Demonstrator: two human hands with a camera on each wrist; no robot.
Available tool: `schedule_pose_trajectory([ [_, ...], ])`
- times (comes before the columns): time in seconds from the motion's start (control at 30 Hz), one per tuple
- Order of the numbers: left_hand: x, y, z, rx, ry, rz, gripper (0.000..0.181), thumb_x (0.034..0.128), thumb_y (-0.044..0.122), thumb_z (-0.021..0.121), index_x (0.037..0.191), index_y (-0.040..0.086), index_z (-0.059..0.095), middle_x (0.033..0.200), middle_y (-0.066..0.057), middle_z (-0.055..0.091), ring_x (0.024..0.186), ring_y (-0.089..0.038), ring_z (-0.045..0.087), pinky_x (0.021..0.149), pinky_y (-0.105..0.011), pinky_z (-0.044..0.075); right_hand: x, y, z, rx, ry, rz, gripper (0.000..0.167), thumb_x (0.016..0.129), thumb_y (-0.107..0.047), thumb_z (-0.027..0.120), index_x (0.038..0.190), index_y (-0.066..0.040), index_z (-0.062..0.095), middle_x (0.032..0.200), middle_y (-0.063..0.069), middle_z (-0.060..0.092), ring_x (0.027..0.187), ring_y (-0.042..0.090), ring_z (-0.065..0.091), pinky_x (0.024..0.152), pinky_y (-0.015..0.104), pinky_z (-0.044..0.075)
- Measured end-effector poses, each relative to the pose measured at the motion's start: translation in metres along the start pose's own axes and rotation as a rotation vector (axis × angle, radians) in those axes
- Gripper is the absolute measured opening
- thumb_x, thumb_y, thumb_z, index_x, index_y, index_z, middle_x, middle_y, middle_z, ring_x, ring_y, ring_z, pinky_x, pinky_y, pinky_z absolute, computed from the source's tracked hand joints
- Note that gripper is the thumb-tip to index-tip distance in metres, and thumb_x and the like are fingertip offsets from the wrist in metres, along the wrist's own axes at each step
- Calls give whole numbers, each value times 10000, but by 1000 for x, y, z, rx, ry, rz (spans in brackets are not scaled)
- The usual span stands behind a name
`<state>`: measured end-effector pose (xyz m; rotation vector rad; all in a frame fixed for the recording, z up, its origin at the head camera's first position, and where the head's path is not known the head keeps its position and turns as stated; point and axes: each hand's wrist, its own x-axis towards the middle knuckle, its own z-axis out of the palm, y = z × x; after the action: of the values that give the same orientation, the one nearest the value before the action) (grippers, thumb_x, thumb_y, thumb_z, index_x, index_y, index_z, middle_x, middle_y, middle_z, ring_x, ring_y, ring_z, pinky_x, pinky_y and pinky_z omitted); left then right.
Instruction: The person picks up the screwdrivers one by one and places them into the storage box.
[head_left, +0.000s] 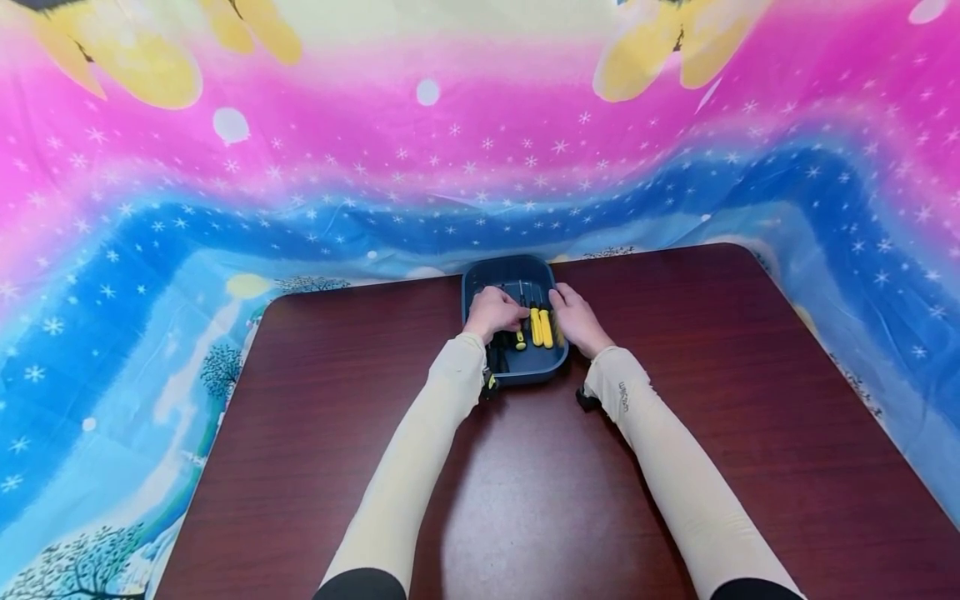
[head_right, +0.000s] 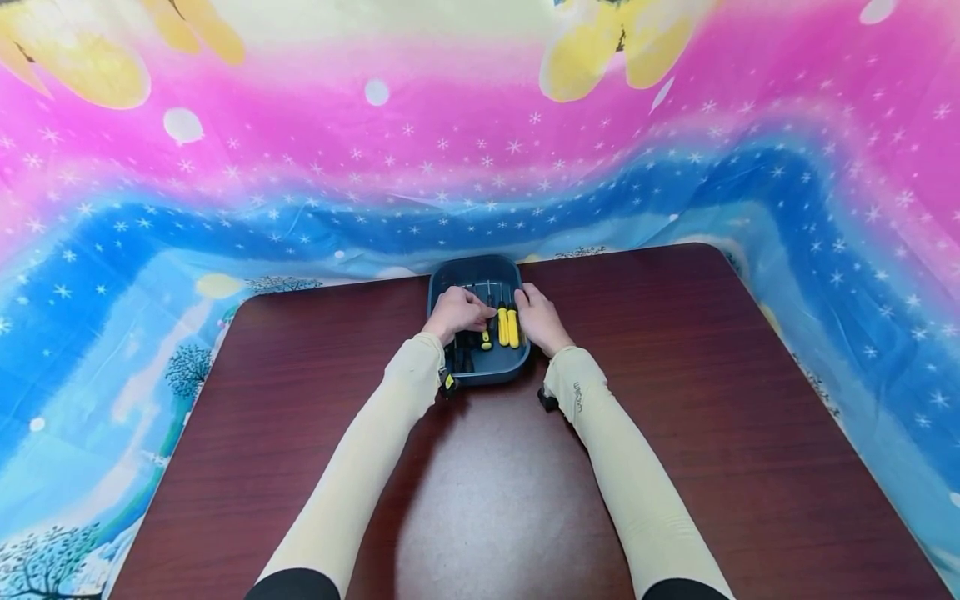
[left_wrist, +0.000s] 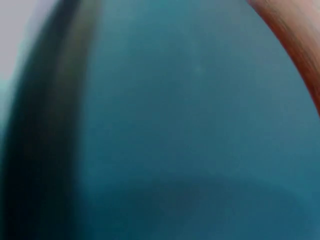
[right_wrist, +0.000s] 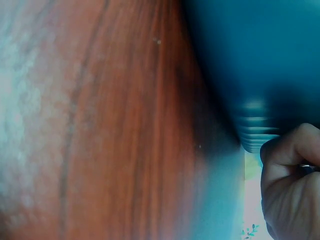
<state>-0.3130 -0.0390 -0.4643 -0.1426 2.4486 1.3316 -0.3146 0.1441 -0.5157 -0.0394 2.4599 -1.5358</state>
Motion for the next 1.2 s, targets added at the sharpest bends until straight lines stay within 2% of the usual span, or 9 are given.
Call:
schedule_pose_trajectory([
  [0.17,-2,0,2,67,12,37,182,938,218,780,951,41,818,863,-94,784,827,-228,781,867,-390,614,0,1,-1,0,0,0,643,1135,-421,281,1672,-94,142,1731,146,170,1587,356,205,1264,563,213],
  [0.4,0,-2,6,122,26,2,208,938,267,781,901,68,829,756,-47,769,778,-196,771,853,-343,609,-1,2,-1,6,-7,14,668,1129,-451,279,1676,-102,120,1737,134,151,1593,353,188,1269,561,201],
  [0.63,-2,-3,5,109,0,49,235,938,239,777,887,13,818,790,-101,777,815,-249,775,886,-398,605,0,2,-2,4,-4,11,664,1128,-452,279,1673,-101,136,1733,140,161,1588,365,198,1264,570,210],
  [0.9,1,-4,5,62,-26,28,233,943,222,772,894,-4,807,775,-80,771,815,-239,780,881,-386,611,1,3,-2,-4,-12,5,665,1130,-446,271,1675,-96,119,1736,140,150,1589,364,192,1264,571,205],
  [1.2,-3,-4,-4,5,-41,50,232,943,220,772,972,-6,815,901,-115,794,874,-254,783,915,-406,602,1,3,-3,-1,-10,11,665,1129,-450,276,1676,-104,120,1736,136,151,1590,365,190,1262,574,210],
])
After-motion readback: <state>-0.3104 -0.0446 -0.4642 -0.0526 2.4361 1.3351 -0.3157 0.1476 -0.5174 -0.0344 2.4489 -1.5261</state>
